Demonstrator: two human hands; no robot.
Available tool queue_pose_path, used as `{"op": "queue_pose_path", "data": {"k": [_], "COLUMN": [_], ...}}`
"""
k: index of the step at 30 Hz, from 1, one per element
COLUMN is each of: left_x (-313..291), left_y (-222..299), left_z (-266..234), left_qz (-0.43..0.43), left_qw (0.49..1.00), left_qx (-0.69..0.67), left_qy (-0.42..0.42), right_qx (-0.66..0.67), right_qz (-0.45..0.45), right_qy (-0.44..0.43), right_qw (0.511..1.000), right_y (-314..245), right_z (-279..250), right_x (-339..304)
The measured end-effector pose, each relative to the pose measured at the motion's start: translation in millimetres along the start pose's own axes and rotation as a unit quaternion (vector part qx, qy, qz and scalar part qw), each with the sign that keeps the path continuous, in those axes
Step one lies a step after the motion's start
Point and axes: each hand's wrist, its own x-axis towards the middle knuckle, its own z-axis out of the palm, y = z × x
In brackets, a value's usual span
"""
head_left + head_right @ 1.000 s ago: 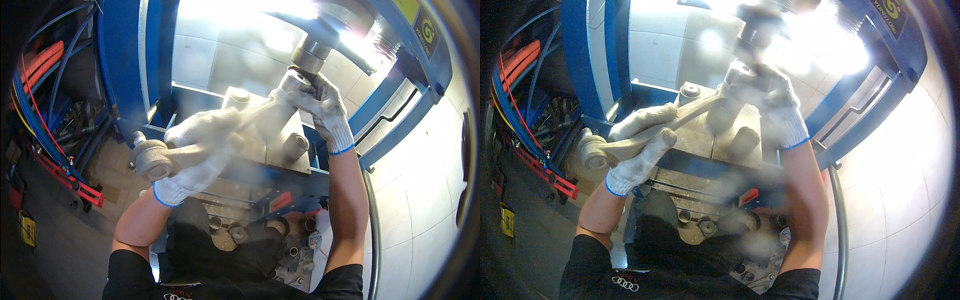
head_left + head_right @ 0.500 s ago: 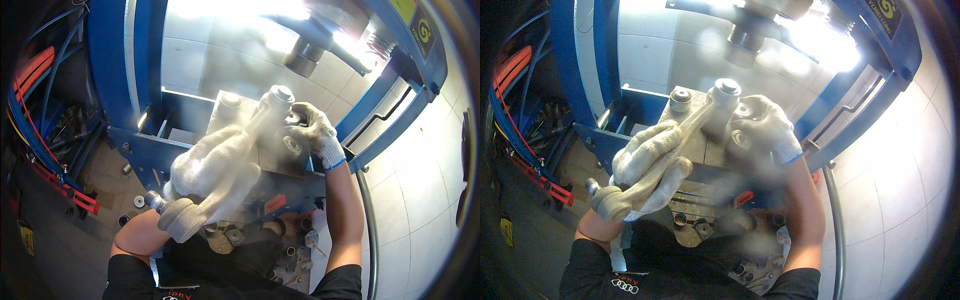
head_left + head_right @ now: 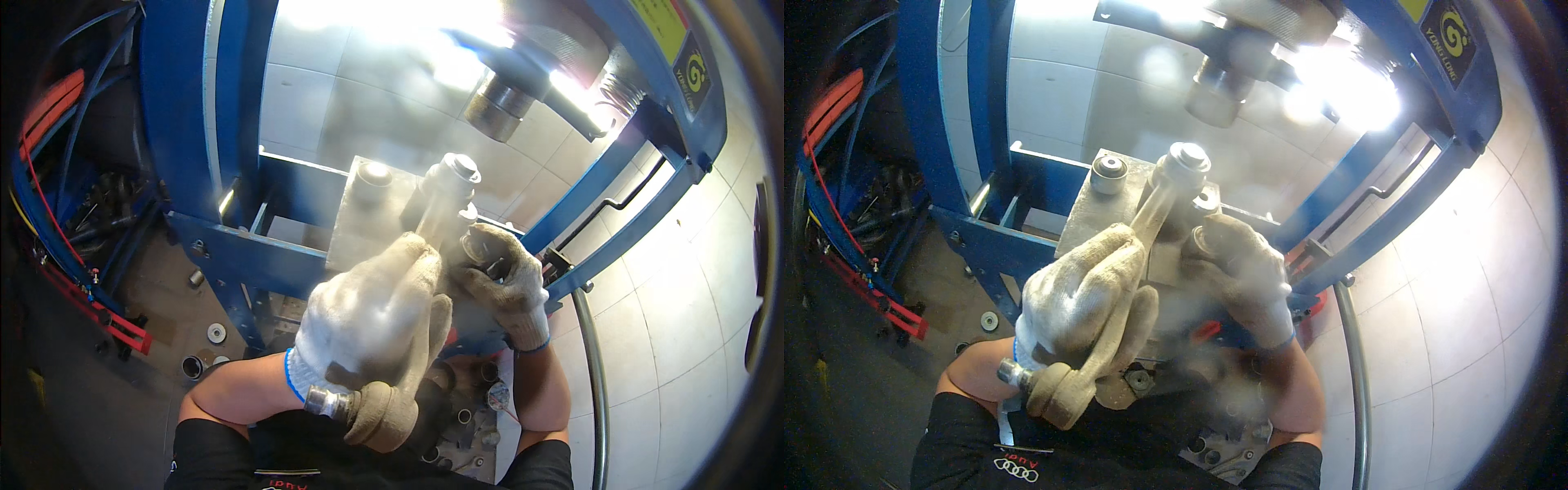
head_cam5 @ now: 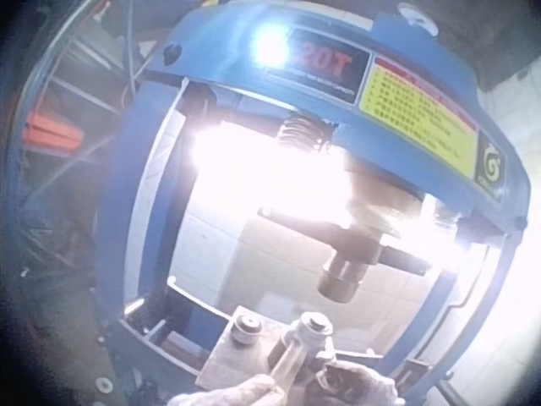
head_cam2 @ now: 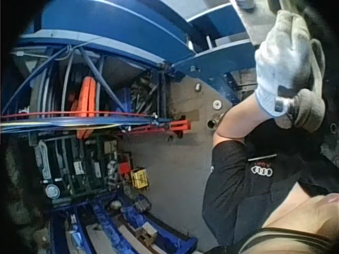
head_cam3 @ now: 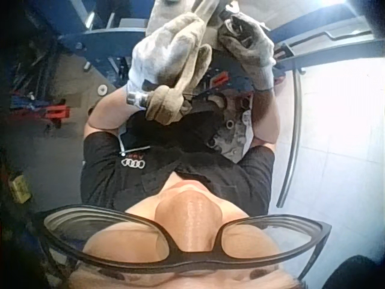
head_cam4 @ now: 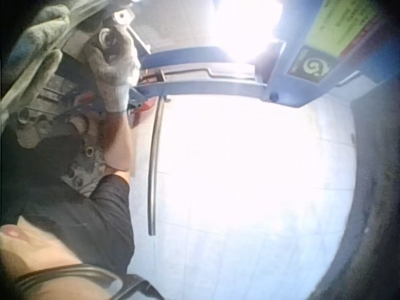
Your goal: The person uses a hydraulic press to install bushings into metal control arms. They position each control arm under the press, operate the lever to press the bushing into place, and then remove the finished part. The process is repeated for multiple control arms.
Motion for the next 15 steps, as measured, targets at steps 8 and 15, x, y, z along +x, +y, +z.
{"op": "queue_pose_path", "data": {"k": [8, 15], "left_x": [5, 10], "left_y": [2, 11], "left_z": [0, -4], "left_qz": [0.021, 0.016], "left_qw": [0.999, 0.996], "left_qx": [-0.028, -0.008], "left_qy": [-0.025, -0.086], "right_qx": [0.277, 0.354], "right_qz": [-0.065, -0.050], "right_qy": [0.047, -0.038], "right_qw": [0.958, 0.933], "right_y": [-17, -34], "right_z": [-17, 0], "right_x": [77, 97]}}
